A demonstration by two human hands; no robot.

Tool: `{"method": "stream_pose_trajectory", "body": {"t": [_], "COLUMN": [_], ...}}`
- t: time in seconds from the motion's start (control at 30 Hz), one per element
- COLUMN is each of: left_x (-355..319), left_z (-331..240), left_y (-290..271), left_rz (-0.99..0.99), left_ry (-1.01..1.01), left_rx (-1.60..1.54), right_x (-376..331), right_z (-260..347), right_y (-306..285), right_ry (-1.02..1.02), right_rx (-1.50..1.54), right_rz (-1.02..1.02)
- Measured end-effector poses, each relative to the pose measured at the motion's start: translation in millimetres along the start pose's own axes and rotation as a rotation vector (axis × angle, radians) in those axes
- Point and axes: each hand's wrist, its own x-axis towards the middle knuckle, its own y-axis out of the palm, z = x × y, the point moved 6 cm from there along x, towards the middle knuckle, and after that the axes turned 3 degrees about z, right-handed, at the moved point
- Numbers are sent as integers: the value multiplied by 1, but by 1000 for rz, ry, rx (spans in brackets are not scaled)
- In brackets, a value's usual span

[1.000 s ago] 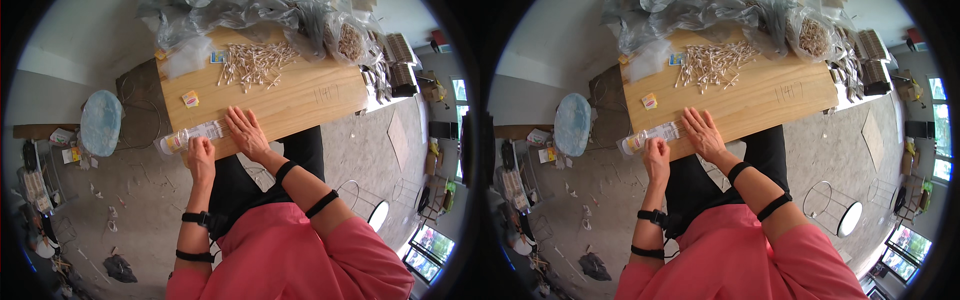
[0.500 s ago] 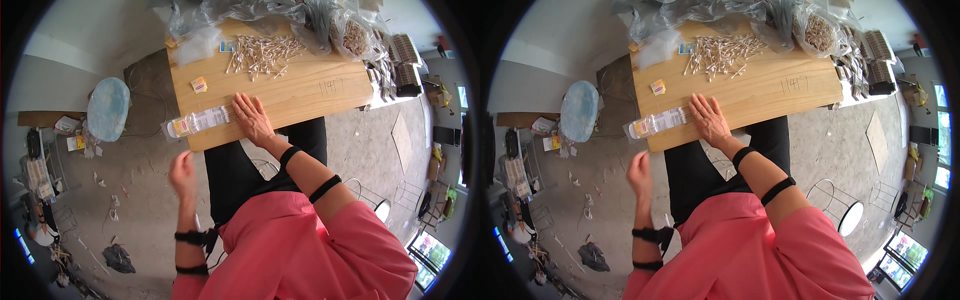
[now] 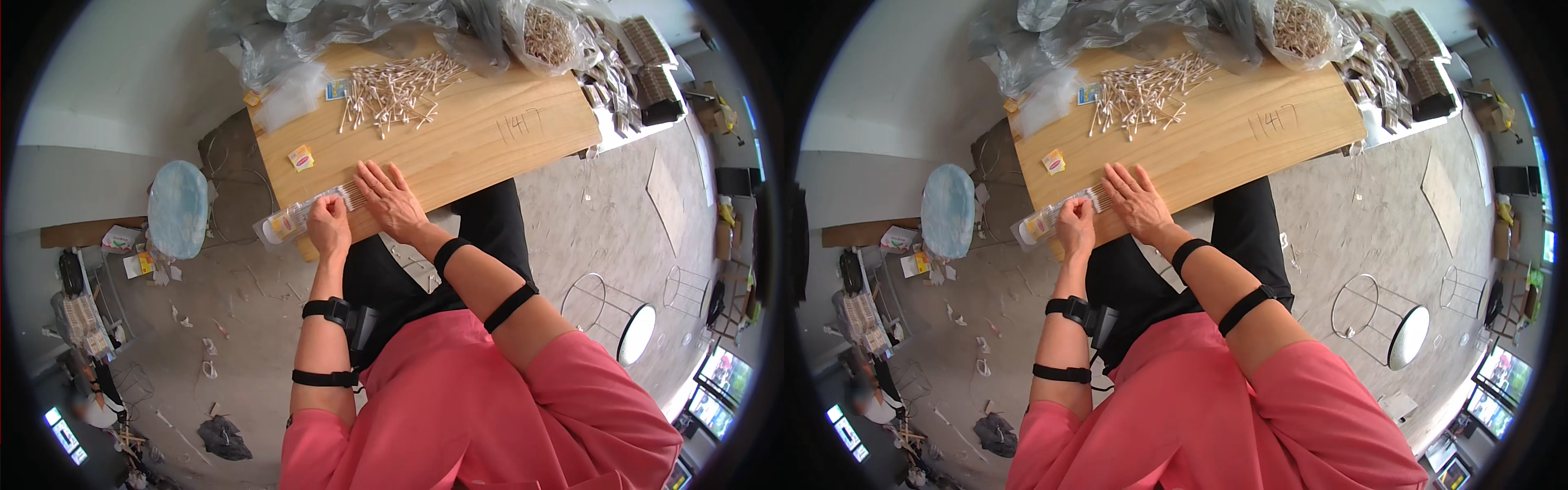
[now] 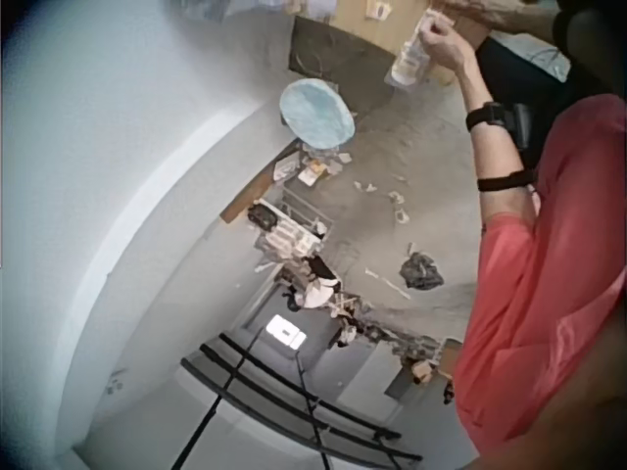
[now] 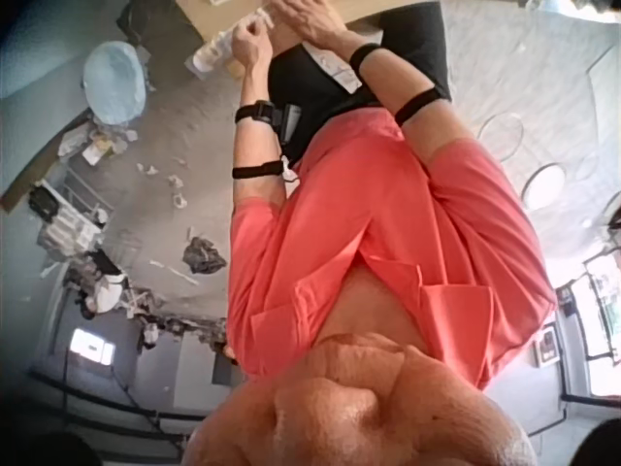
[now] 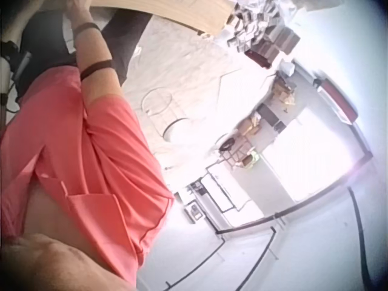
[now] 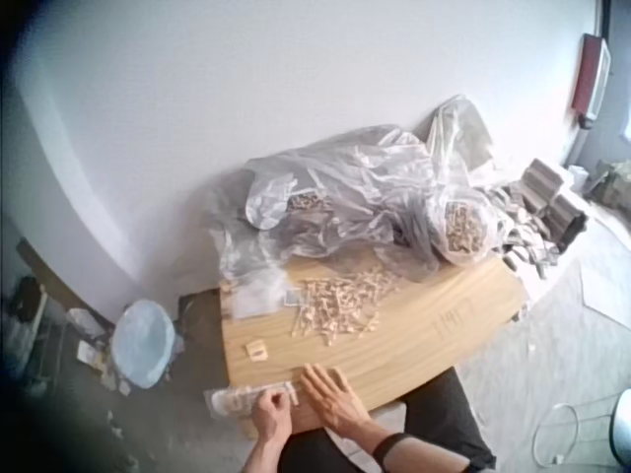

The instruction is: Sorting cotton swabs and placing them into small plastic bags with labels.

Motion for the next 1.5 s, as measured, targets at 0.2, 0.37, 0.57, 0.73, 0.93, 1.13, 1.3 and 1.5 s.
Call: {"method": "stream_pose_trajectory", "body": {"t": [0.2, 0.37, 0.57, 0.73, 0.93, 1.13, 1.3, 1.5], "left_x": [3, -1, -21, -88, -175, -166, -132, -82], "left_z": [19, 8, -31, 25, 122, 63, 59, 14], "left_y": [-8, -17, -55, -116, -159, -123, -117, -109], "left_rz": [78, 157, 233, 260, 258, 69, 148, 65], "left_ry": [-194, -321, -324, -170, -440, -58, -116, 235], "left_rx": [-227, -711, -1071, -356, 457, 465, 517, 384], "right_x": [0, -2, -29, -24, 2, 3, 5, 3], "right_z": [-2, -10, -46, -45, 6, 1, -2, -4], "right_y": [1, -11, -17, -27, -11, 2, 6, 2], "right_ry": [10, -29, 231, 89, -174, -130, -129, -118], "right_rx": [133, 508, 819, 671, 208, 45, 62, 197], "right_rz": [-42, -168, -432, -333, -23, 38, 54, -7]}}
